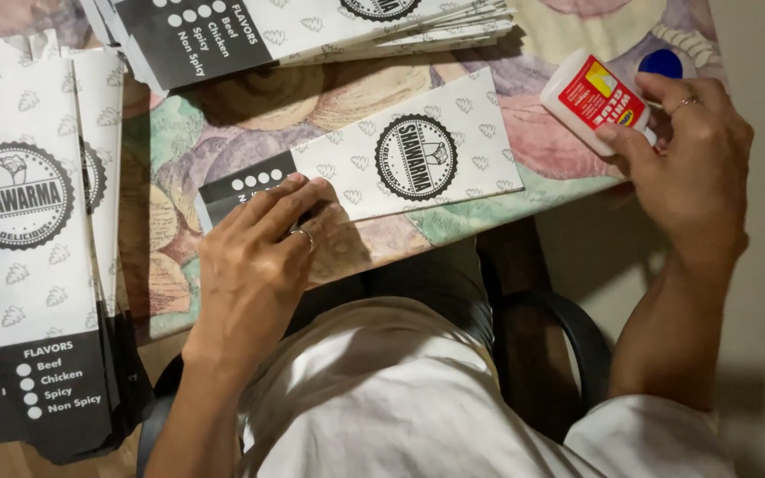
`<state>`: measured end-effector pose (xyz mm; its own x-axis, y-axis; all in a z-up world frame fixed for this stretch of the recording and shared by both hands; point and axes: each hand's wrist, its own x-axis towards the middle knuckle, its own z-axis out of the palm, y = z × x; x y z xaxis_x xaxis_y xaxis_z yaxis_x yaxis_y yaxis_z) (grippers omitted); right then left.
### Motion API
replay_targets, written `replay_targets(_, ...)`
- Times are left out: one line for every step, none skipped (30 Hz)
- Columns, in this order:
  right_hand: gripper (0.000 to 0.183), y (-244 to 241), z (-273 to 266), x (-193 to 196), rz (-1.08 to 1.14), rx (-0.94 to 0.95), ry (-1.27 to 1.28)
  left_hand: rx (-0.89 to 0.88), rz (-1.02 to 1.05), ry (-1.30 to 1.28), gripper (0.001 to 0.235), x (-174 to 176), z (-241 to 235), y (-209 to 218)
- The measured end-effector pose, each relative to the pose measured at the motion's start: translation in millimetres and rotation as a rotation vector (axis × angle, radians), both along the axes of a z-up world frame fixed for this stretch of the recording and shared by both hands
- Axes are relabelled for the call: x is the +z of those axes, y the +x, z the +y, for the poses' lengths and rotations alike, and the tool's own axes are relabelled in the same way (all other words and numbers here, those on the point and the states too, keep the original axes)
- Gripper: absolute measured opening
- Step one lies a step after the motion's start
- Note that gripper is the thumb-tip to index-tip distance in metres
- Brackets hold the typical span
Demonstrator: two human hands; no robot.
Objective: The person repeatedly applies glue from a white bottle to the edge of flat printed paper packages labeled Shawarma, then folds and presses the edge to seal. They handle each package one at a time, stacking the sealed units on the table.
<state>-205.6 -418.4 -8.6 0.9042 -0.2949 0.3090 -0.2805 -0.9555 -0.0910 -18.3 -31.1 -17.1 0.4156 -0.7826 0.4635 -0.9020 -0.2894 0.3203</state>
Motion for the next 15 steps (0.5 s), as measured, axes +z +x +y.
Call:
replay_targets(0.050,1,13,4,-0.001,-0.002,-0.002,-0.002,-0.001,-0.002,0.017,-1,1,0)
replay_targets(0.036,2,25,7,-0.128,0.062,-0.043,-0.007,-0.003,0.010,0.018,-2,1,-1)
replay_targets(0.026,4,38,10,-0.253,0.130,-0.081,-0.009,-0.002,0.024,0.019,-3,3,-2)
replay_targets(0.026,11,51,12,-0.252,0.131,-0.081,-0.007,-0.001,0.024,0.019,-2,1,-1)
replay_targets(0.017,16,65,12,-0.264,0.324,0.028,-0.020,-0.022,0.003,0.017,-1,1,-1)
replay_targets(0.016,21,80,13,-0.280,0.518,0.141,-0.033,-0.042,-0.017,0.015,0,0,-1)
replay_targets(0.016,26,86,8,-0.282,0.515,0.140,-0.036,-0.045,-0.017,0.015,-2,-1,-1)
replay_targets(0.018,31,93,2,-0.251,0.585,0.185,-0.028,-0.052,-0.013,0.016,-3,-1,-1)
replay_targets(0.028,35,100,-3,-0.216,0.656,0.234,-0.018,-0.055,-0.007,0.017,-5,0,-2)
replay_targets(0.028,37,103,-4,-0.216,0.654,0.236,-0.019,-0.054,-0.005,0.017,-5,0,-3)
replay_targets(0.020,40,105,-5,-0.257,0.683,0.238,-0.022,-0.058,-0.017,0.016,-5,-1,-3)
replay_targets(0.013,43,108,-6,-0.299,0.711,0.240,-0.024,-0.062,-0.029,0.014,-6,-1,-3)
replay_targets(0.013,44,109,-5,-0.297,0.712,0.240,-0.023,-0.060,-0.029,0.014,-6,0,-3)
replay_targets(0.013,44,110,-5,-0.309,0.710,0.225,-0.012,-0.076,-0.036,0.014,-7,0,-3)
replay_targets(0.013,44,111,-5,-0.320,0.706,0.210,-0.002,-0.091,-0.043,0.014,-7,-1,-4)
